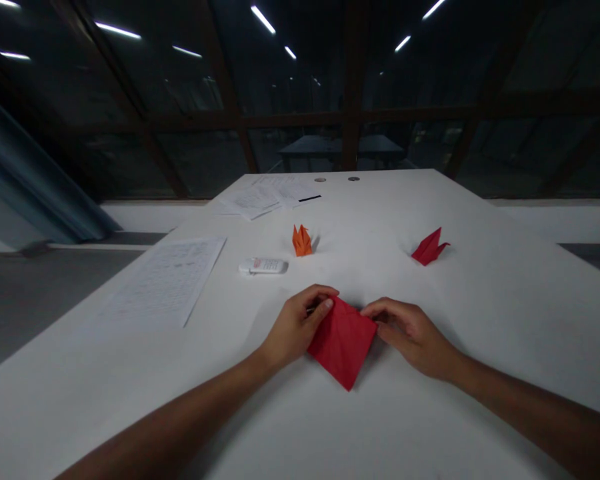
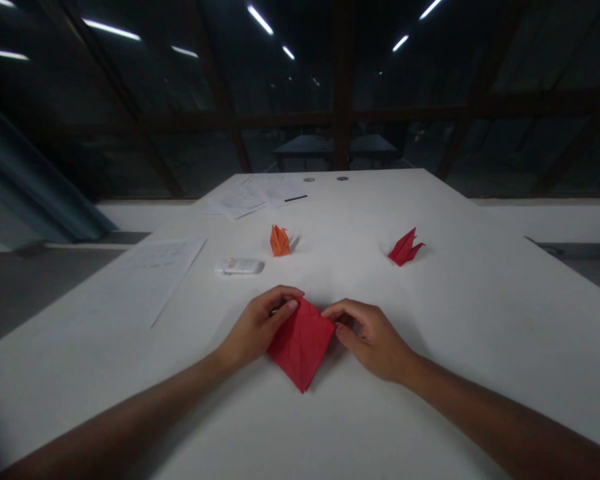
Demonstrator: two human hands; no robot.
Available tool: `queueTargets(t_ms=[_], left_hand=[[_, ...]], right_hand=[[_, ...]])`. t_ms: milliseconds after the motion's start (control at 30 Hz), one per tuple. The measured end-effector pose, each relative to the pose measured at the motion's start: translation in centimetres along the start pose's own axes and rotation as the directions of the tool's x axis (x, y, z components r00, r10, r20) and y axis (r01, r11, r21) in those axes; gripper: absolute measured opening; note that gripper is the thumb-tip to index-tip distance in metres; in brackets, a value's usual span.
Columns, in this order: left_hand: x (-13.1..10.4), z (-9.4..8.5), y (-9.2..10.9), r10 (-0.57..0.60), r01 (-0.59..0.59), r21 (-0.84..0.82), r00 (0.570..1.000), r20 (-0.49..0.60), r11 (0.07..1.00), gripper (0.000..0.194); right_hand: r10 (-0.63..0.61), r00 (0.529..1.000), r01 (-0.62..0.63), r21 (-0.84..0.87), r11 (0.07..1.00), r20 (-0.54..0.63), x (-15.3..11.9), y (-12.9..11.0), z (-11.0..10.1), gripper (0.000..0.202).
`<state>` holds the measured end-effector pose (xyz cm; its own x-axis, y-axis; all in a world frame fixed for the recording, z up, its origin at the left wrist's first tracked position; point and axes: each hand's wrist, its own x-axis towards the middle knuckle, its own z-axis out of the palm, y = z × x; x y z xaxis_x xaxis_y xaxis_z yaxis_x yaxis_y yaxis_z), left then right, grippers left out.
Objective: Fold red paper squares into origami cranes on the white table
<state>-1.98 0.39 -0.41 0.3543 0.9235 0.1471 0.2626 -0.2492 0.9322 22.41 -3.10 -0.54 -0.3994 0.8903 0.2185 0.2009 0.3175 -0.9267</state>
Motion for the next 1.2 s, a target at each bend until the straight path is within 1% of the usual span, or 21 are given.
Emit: queueTargets(t_ms=[133, 233, 300, 400, 633, 767, 900, 1067, 1200], left_hand=[[-0.24, 0.17, 0.15, 0.02, -0.02, 0.05, 1.0, -0.002, 0.999, 0.026], [-0.36, 0.35, 0.21, 0.024, -0.025, 0.068, 1.0, 0.017, 0.997, 0.025], [-0.42, 0.45, 0.23, 0.017, -0.019, 0.072, 0.999, 0.029, 0.997, 0.024], [-0.49, 0.55, 0.23, 0.023, -0.024, 0.059, 0.999, 0.024, 0.998, 0.023], [-0.57, 0.65, 0.26, 0.023, -0.026, 0.05, 0.998, 0.057, 0.998, 0.021], [-0.55, 0.74, 0.47, 0.013, -0.015, 0.047, 0.999, 0.051, 0.999, 0.02], [-0.55, 0.77, 0.63, 0.014, -0.017, 0.04, 0.999, 0.052, 0.999, 0.02], [-0.57, 0.77, 0.66, 0.015, -0.017, 0.032, 0.998, 0.06, 0.999, 0.02], [-0.62, 0.8, 0.67, 0.019, -0.021, 0.035, 0.998, 0.065, 0.999, 0.019]], right_hand=[[-0.052, 0.999, 0.053, -0.083, 0.995, 0.007, 0.11, -0.49, 0.1, 0.019], [-0.123, 0.992, 0.123, -0.167, 0.978, 0.009, 0.08, -0.43, 0.11, 0.031], [-0.145, 0.989, 0.145, -0.213, 0.966, 0.015, -0.01, -0.34, 0.11, 0.041], [-0.15, 0.988, 0.155, -0.243, 0.958, 0.037, -0.18, -0.32, 0.07, 0.05], [-0.13, 0.989, 0.143, -0.258, 0.955, 0.065, -0.42, -0.18, 0.17, 0.056], [-0.12, 0.99, 0.137, -0.26, 0.956, 0.078, -0.58, 0.09, 0.35, 0.054], [-0.114, 0.988, 0.136, -0.247, 0.96, 0.101, -0.59, 0.09, 0.27, 0.048], [-0.16, 0.979, 0.187, -0.234, 0.954, 0.129, -0.41, -0.31, 0.02, 0.038], [-0.176, 0.973, 0.205, -0.218, 0.954, 0.147, -0.43, -0.54, -0.11, 0.033]])
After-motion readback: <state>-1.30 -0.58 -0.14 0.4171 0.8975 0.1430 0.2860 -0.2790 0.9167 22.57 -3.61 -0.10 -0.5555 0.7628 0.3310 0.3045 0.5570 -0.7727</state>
